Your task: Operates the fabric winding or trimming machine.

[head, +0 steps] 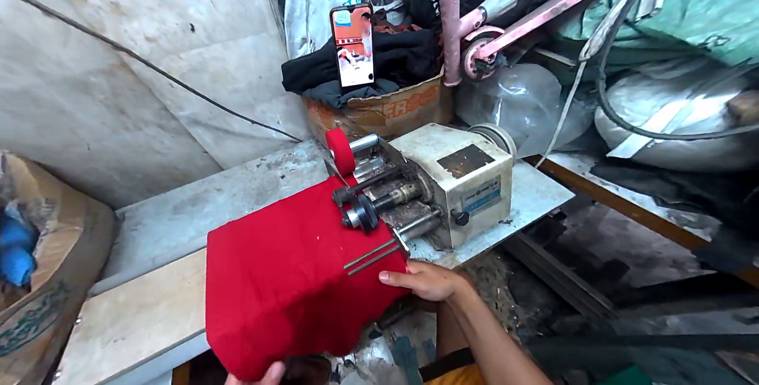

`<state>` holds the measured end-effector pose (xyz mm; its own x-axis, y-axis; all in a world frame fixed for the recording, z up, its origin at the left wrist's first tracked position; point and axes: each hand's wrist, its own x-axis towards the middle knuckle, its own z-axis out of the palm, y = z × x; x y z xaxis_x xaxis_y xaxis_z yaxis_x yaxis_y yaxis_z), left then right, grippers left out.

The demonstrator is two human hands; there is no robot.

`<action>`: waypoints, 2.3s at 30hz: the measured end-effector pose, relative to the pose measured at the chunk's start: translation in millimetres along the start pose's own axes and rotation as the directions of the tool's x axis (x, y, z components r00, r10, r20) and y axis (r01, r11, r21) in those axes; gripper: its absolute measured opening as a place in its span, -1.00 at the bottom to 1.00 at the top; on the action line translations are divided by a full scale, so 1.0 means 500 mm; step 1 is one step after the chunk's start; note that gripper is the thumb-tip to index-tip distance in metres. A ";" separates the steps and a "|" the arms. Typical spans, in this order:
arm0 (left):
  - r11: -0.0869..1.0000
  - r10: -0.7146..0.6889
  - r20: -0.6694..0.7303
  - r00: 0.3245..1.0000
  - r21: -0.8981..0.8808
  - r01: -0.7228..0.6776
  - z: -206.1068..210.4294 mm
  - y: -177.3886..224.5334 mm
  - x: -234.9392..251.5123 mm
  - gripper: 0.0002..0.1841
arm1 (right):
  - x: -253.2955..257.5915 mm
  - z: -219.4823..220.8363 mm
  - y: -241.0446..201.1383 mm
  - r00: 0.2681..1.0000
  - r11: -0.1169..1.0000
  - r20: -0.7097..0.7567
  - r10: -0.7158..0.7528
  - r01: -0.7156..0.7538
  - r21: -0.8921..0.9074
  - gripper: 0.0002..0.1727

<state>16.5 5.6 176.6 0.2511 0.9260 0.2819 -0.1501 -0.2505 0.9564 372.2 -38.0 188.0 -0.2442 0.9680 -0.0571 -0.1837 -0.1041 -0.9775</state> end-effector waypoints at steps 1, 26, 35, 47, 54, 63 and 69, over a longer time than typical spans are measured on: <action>0.997 0.001 -0.005 1.000 -0.078 -0.001 -0.005 -0.002 0.001 -0.70 | 0.000 0.000 0.001 1.000 1.000 0.004 -0.008 0.008 0.006 -0.71; 0.983 0.045 -0.097 0.994 -0.175 -0.061 -0.007 -0.005 0.000 -0.70 | 0.000 -0.001 0.007 1.000 1.000 0.003 -0.014 0.014 0.009 -0.70; 0.983 0.033 -0.097 0.995 -0.178 -0.050 -0.009 -0.017 0.002 -0.70 | 0.000 -0.002 0.008 1.000 1.000 0.004 -0.015 0.015 0.009 -0.70; 0.999 0.001 0.010 1.000 -0.038 -0.001 0.016 0.012 -0.007 -0.68 | 0.002 0.001 0.000 1.000 1.000 -0.002 -0.021 0.021 -0.020 -0.72; 0.998 0.018 -0.016 1.000 0.057 -0.017 0.013 -0.009 -0.002 -0.62 | 0.003 0.001 -0.001 1.000 1.000 0.002 0.004 -0.004 0.008 -0.74; 0.996 0.024 -0.048 0.999 -0.083 -0.028 0.022 0.007 0.000 -0.64 | 0.002 0.001 0.001 1.000 0.999 0.007 0.003 -0.003 0.051 -0.75; 0.997 0.016 -0.069 0.997 0.071 -0.011 0.013 -0.012 0.011 -0.62 | 0.005 -0.001 0.006 0.999 0.998 0.024 -0.028 0.026 0.064 -0.75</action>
<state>25.1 10.5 172.9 0.1821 0.9393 0.2909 -0.0845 -0.2798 0.9563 371.5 -35.8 184.8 -0.2614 0.9649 -0.0249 -0.2511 -0.0929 -0.9635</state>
